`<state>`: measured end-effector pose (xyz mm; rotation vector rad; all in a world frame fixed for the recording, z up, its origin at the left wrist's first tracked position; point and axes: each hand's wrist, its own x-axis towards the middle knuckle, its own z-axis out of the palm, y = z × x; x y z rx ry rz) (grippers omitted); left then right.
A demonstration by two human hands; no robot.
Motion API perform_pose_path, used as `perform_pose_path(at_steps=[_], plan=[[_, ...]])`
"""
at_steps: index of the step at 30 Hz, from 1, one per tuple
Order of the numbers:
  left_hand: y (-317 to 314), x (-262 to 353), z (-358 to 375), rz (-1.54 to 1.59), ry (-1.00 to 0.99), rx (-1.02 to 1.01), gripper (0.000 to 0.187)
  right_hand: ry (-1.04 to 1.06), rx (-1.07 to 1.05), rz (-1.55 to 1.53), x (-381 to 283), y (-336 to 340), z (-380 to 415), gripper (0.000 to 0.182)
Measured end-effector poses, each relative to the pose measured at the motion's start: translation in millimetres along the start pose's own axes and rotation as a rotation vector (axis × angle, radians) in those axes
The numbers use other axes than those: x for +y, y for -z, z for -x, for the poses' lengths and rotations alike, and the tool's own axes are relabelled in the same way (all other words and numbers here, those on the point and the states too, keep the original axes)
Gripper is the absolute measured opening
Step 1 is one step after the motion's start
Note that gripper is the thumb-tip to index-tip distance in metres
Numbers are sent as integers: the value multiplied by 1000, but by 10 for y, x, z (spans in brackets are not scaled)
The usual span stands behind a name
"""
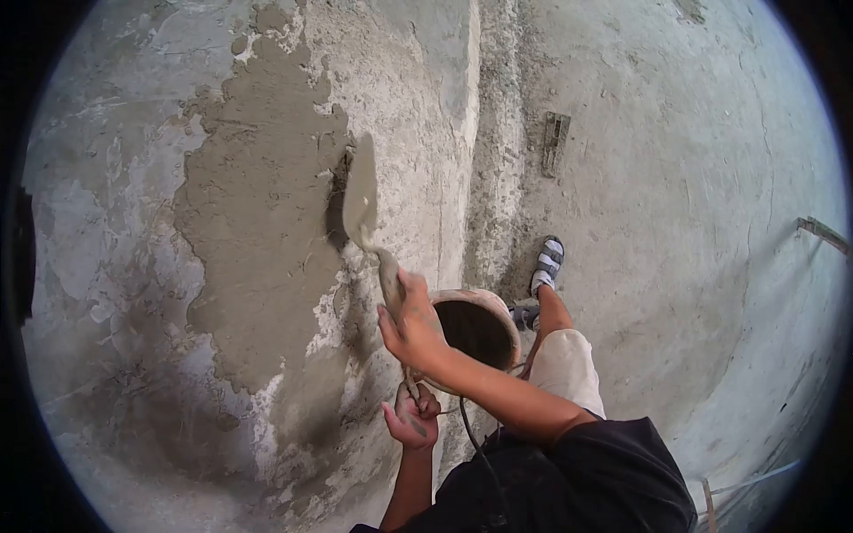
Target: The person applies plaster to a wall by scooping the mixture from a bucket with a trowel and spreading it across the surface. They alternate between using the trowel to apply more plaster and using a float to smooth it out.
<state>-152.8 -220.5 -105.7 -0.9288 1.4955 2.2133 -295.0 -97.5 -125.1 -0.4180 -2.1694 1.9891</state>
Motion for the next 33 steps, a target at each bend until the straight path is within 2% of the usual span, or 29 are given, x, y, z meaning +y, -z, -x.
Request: perform_pose_path(at_steps=[3,8,12,14,18,20,21,23,27,29,33], plan=[[22,28,4,-60,8,-29,85,-45,-96,-180,-220,-3,-293,61],[80,13,26,-97,-6,-50,86,161,-60,-87,-276,-135,-72,65],[186,-10,49,-42,28,-78,88,126,-160,-130,-114,-78,124,65],[208,-24,60,-48,28,-73,88,182,-16,-96,-78,-56,73,63],[286,-52,111,-116,24,-80,94,42,-33,-46,-31,-17,-331,64],[348,-73,148,-117,14,-92,95,198,21,-31,-17,-36,-497,60],[380,-85,153,-111,12,-95,95,202,23,-29,-19,-32,-462,60],[380,-98,141,-102,9,-107,94,121,-79,-8,-13,11,-317,58],[358,-110,164,-33,24,-104,91,84,-156,-13,172,207,119,57],[367,-111,171,-23,20,-113,91,-6,-199,-48,191,351,225,60],[332,-59,228,-61,37,-84,90,60,-69,-87,-14,396,-71,56]])
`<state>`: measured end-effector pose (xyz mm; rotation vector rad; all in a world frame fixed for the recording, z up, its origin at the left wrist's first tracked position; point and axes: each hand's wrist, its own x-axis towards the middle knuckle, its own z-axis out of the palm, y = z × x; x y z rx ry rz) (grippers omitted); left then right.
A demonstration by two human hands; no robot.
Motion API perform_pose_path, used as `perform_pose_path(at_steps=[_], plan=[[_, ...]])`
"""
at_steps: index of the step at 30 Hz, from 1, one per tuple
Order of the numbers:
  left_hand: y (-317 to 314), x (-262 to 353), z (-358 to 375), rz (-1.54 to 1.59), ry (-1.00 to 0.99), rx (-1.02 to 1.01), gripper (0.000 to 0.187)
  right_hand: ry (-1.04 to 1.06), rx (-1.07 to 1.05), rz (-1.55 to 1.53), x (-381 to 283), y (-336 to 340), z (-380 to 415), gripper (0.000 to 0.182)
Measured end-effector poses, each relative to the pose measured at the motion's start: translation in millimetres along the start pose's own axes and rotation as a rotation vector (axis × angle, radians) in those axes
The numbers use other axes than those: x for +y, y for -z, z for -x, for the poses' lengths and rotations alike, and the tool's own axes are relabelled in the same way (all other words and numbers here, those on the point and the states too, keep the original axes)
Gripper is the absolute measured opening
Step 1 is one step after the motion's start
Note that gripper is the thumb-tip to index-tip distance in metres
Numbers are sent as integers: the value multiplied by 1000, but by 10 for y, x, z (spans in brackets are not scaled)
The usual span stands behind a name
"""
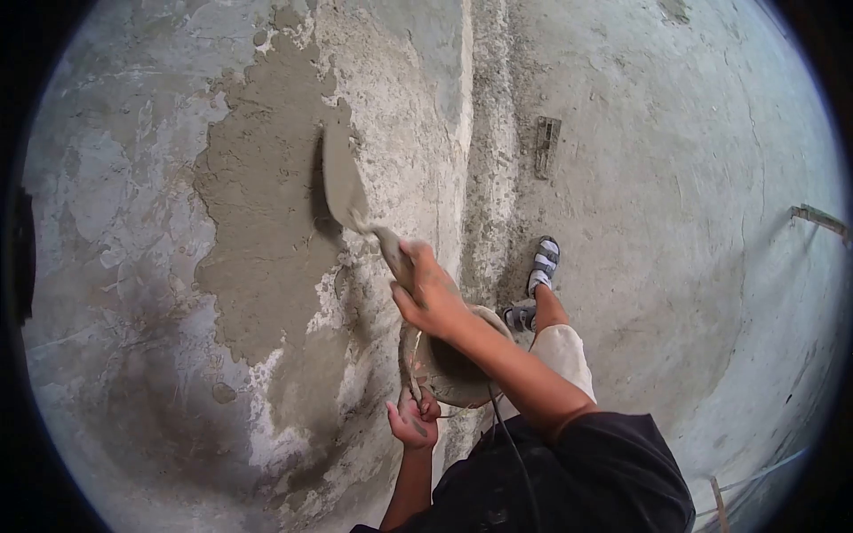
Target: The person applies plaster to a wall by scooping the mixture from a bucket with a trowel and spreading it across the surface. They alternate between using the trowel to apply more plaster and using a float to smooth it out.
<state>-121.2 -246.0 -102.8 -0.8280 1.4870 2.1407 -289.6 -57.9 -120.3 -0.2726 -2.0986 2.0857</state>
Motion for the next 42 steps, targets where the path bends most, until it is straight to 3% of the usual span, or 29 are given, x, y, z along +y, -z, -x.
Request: perform_pose_path(at_steps=[4,5,8,13,16,20,27,30,34,36,38,40,42], plan=[[45,-14,80,-43,-30,10,90,14,-39,37,-196,-86,-320,53],[60,-21,93,-43,-32,9,90,-102,-77,6,-226,-96,-266,53],[31,-30,114,-26,-19,17,90,-66,-27,-10,90,-131,50,52],[30,4,97,17,-64,-75,86,-238,-30,40,101,99,205,54],[34,-10,124,30,-62,-59,85,-53,99,86,-36,119,-12,53],[75,-36,187,22,-61,-37,86,-10,91,87,-114,0,-320,54],[146,-84,142,26,-58,-78,87,-70,-135,142,103,-149,212,55],[133,-82,86,4,-52,-94,88,-120,-204,106,438,240,700,62],[85,-23,45,25,-44,-131,89,-213,-374,327,715,1144,1233,61],[113,-6,12,12,-28,-141,92,-310,-451,40,553,1607,1274,57],[50,35,5,27,-51,-147,93,-434,-657,119,436,1992,1209,56],[-63,58,-48,61,-81,-6,91,-408,-795,205,329,2171,1141,51],[3,105,-107,33,37,-56,89,-484,-858,247,25,2129,962,49]])
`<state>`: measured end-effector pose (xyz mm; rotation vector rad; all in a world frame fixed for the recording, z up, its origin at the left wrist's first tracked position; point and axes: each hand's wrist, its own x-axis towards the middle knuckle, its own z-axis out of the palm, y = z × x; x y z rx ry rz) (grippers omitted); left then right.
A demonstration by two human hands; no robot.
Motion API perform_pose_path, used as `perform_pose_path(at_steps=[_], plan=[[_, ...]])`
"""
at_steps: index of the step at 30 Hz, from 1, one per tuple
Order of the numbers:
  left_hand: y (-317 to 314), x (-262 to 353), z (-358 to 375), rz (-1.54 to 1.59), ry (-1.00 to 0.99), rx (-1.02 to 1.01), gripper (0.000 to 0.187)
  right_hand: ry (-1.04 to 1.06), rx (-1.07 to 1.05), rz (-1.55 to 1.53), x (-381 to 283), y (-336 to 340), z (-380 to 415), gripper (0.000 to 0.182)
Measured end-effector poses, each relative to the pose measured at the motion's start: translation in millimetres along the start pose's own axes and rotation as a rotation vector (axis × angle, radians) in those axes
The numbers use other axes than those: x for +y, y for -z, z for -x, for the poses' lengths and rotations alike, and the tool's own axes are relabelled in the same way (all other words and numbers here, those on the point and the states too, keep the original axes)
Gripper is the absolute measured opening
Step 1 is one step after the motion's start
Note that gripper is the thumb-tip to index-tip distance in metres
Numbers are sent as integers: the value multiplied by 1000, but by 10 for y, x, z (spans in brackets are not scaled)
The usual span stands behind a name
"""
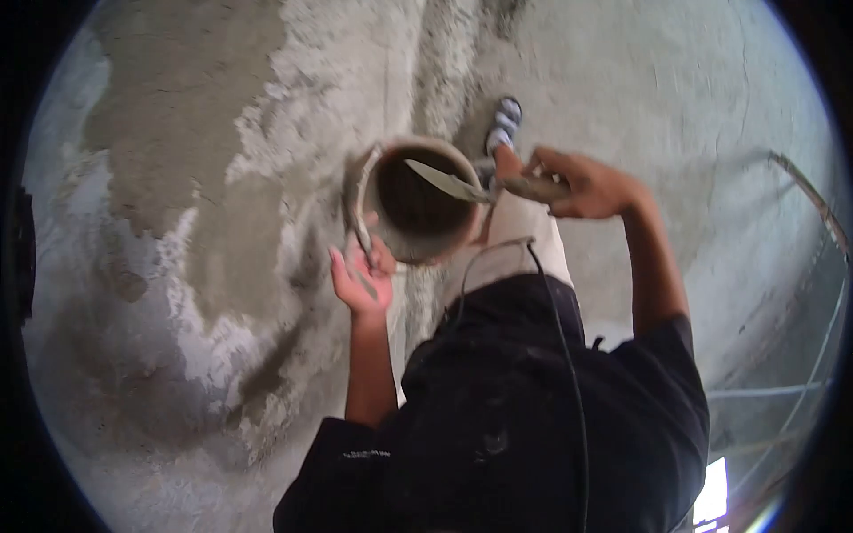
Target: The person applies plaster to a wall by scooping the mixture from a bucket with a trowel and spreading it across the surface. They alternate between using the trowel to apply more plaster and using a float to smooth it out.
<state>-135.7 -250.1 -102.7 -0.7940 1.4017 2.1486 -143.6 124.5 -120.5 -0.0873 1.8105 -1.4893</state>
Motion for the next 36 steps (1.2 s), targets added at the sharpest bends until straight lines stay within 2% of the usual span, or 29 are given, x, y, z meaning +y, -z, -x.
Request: perform_pose_path(at_steps=[3,5,7,8,10,13,16,18,19,21,22,24,25,27,28,30,31,33,34,36], plan=[[-68,100,-14,-52,25,-80,88,25,-97,123,-324,33,-169,48],[-106,102,-51,-50,28,-119,89,33,-159,169,-219,-147,-461,43],[-151,109,-27,-66,24,-138,92,332,-59,593,205,-580,-869,38],[-162,97,-37,-68,36,-145,92,147,-83,532,342,-821,-1094,37],[-174,95,-54,-108,31,-199,94,-36,-106,467,528,-1120,-1364,38],[-221,118,-77,-172,34,-197,97,-51,-71,420,508,-1275,-1408,39],[-239,52,-105,-189,39,-197,98,-44,-69,274,278,-1181,-1207,42],[-278,15,-153,-145,44,-186,98,-242,-125,-114,354,-1108,-1137,43],[-280,5,-172,-159,49,-179,98,-241,-128,-106,356,-1053,-1081,43],[-289,-41,-226,-166,43,-200,98,-268,-204,-380,359,-957,-927,46],[-288,-52,-226,-178,45,-222,98,-263,-222,-375,415,-941,-883,46],[-251,-16,-243,-202,37,-161,100,-275,-290,-785,563,-868,-797,48],[-191,28,-262,-206,12,-141,100,-270,-297,-777,634,-835,-745,48],[-79,140,-290,-203,-26,-132,104,-259,-357,-1132,744,-781,-609,61],[-47,171,-266,-200,-39,-127,104,-254,-366,-1121,768,-741,-536,61],[-6,211,-209,-212,-40,-131,106,-204,-197,-1257,777,-641,-378,61],[-5,198,-181,-206,-37,-107,107,-195,-195,-1245,764,-573,-302,61],[-24,183,-101,-212,-71,-79,107,-145,-13,-1271,710,-390,-157,58],[-17,191,-87,-224,-94,-46,106,-121,2,-1255,690,-296,-92,58],[106,190,-64,-128,-89,-121,98,-60,51,-1185,658,-130,37,57]])
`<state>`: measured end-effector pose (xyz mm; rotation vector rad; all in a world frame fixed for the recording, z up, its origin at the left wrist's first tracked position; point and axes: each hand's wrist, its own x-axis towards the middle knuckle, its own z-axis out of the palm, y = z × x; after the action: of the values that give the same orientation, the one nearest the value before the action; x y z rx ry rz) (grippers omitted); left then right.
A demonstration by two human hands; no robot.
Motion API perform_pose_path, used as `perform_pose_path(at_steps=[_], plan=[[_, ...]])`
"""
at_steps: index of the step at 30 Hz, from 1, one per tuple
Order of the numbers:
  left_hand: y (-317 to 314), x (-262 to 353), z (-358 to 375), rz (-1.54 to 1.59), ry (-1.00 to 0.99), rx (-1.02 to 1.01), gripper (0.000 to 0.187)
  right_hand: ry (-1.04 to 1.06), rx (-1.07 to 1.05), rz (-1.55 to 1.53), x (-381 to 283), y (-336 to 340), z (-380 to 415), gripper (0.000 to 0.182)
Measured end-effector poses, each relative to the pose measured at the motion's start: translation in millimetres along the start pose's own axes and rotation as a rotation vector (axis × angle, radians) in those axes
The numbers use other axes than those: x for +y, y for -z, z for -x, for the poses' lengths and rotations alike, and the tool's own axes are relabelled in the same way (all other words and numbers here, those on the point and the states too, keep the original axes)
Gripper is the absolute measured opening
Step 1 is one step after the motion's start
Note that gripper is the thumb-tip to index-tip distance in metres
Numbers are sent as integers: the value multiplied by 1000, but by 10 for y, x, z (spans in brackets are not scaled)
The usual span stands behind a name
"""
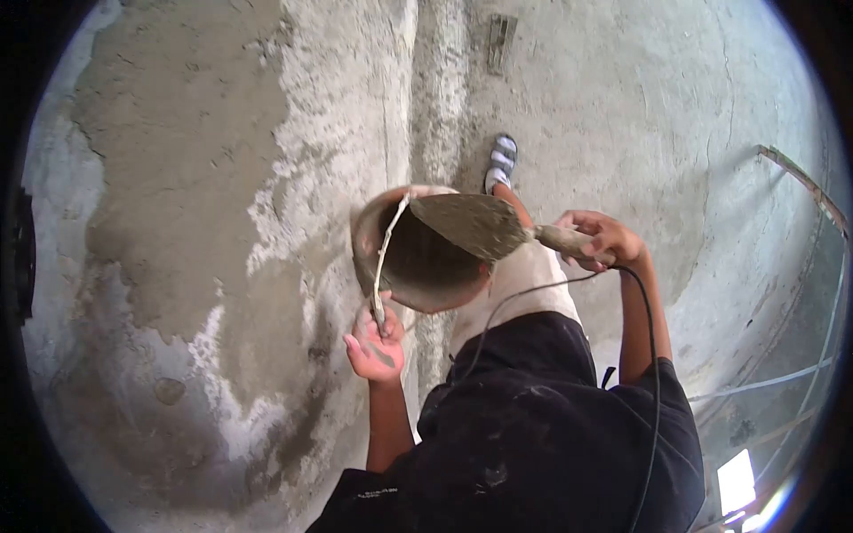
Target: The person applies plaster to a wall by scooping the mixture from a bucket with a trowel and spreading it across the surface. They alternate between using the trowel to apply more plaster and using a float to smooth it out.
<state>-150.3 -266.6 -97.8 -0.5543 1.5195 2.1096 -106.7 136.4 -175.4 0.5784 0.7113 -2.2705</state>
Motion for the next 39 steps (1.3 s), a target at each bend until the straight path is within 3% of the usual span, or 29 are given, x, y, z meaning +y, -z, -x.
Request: perform_pose_path(at_steps=[2,4,8,12,16,18,20,23,27,29,32,34,36,37,39], plan=[[-16,6,17,22,-8,15,98,39,14,-4,-91,20,127,58],[-44,-83,22,70,82,310,99,98,1,3,-218,-46,72,58],[40,-220,39,20,52,47,85,281,-66,-27,-427,-372,-305,64],[74,-268,26,13,88,83,81,640,130,250,-402,-1008,-972,62],[84,-251,46,-51,127,118,79,557,117,149,-270,-1553,-1359,59],[132,-269,109,-34,147,121,79,826,159,345,-30,-1670,-1680,59],[145,-272,112,-22,150,146,78,932,297,547,55,-1867,-1766,56],[135,-286,118,30,158,202,78,912,388,665,171,-2091,-1888,59],[97,-289,102,9,135,229,77,836,304,656,297,-2202,-1946,60],[232,-334,113,40,149,84,80,954,365,801,344,-2229,-1942,62],[201,-336,113,49,142,127,78,869,295,797,488,-2121,-1755,61],[192,-347,90,51,137,163,77,927,294,778,561,-2047,-1742,60],[166,-342,94,49,140,202,76,776,362,755,538,-2054,-1684,64],[122,-325,85,71,134,204,74,984,439,809,527,-2033,-1814,62],[128,-334,81,92,124,206,72,984,458,796,258,-2135,-1902,60]])
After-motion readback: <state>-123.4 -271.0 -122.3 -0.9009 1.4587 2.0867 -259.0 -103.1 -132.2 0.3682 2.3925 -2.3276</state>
